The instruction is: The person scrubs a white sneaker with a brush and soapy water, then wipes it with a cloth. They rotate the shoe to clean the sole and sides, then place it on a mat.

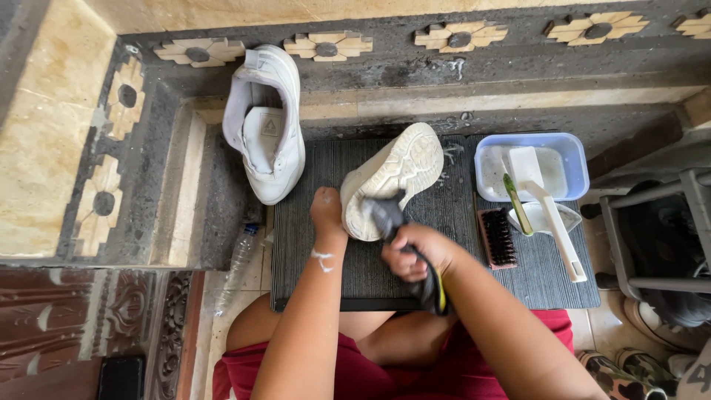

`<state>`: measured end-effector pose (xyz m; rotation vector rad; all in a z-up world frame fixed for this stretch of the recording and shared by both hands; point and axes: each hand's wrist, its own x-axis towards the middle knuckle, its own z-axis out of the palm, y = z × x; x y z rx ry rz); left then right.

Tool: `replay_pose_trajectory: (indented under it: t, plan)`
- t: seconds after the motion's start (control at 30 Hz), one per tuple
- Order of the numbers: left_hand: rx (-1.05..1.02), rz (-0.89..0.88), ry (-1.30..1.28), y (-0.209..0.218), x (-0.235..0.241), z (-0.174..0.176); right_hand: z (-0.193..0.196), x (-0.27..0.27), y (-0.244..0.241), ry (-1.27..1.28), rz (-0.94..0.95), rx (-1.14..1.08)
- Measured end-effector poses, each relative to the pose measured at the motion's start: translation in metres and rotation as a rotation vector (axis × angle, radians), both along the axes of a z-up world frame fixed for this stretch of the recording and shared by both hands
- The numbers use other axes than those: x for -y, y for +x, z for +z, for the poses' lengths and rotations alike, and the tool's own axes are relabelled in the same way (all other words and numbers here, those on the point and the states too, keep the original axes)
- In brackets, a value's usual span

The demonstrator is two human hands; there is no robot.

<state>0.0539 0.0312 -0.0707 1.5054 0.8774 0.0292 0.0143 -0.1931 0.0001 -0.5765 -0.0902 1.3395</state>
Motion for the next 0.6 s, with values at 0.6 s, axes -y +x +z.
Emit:
replay_pose_trajectory:
  t: [0.6]
  plan:
    - [0.019,-0.053,0.000,-0.005,0.002,-0.001,0.016,0.044,0.130,-0.424,-0.471,0.132]
